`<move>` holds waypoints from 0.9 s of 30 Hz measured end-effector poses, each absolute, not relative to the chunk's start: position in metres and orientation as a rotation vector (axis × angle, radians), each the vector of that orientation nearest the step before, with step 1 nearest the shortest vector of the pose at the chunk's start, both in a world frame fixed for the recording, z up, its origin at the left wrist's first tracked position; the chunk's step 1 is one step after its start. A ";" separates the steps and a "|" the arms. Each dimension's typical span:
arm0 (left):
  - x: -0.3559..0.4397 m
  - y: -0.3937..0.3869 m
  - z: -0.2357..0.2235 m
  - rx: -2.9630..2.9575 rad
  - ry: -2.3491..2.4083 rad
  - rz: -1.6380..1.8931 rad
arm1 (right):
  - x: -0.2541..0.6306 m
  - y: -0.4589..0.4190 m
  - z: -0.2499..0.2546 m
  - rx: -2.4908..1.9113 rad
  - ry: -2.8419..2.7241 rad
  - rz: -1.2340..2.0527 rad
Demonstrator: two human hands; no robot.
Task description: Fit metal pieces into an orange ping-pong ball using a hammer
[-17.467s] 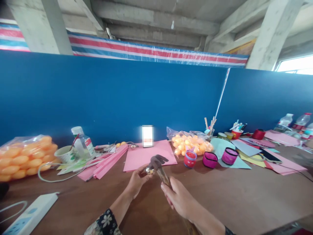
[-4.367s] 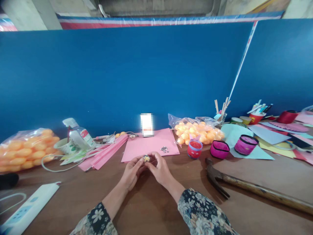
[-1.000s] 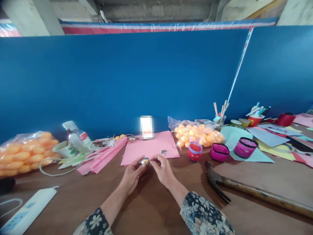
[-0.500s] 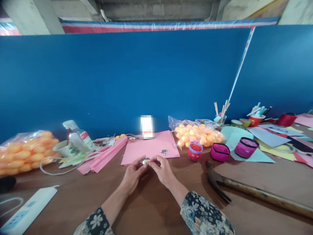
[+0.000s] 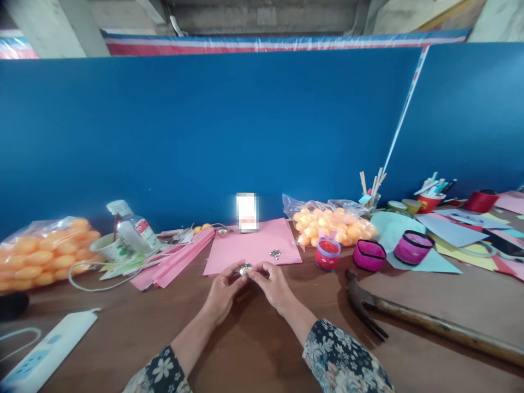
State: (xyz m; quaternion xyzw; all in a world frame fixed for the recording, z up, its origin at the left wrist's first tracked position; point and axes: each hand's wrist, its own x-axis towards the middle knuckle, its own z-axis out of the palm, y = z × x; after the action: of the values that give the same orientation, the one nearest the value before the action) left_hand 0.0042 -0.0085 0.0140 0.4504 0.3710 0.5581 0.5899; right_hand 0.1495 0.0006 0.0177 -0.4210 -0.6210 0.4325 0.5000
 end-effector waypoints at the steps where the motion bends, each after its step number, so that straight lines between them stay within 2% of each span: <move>1: 0.004 -0.008 0.014 1.048 0.863 1.301 | 0.150 0.001 0.018 -1.019 -1.504 1.048; 27: 0.004 -0.006 0.010 1.067 0.907 1.327 | 0.150 -0.002 0.024 -1.108 -1.439 1.159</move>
State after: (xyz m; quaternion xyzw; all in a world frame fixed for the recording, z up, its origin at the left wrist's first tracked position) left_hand 0.0039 -0.0064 0.0099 0.4546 0.3863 0.5653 0.5697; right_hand 0.1497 -0.0021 0.0243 -0.4529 -0.5883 0.4736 0.4738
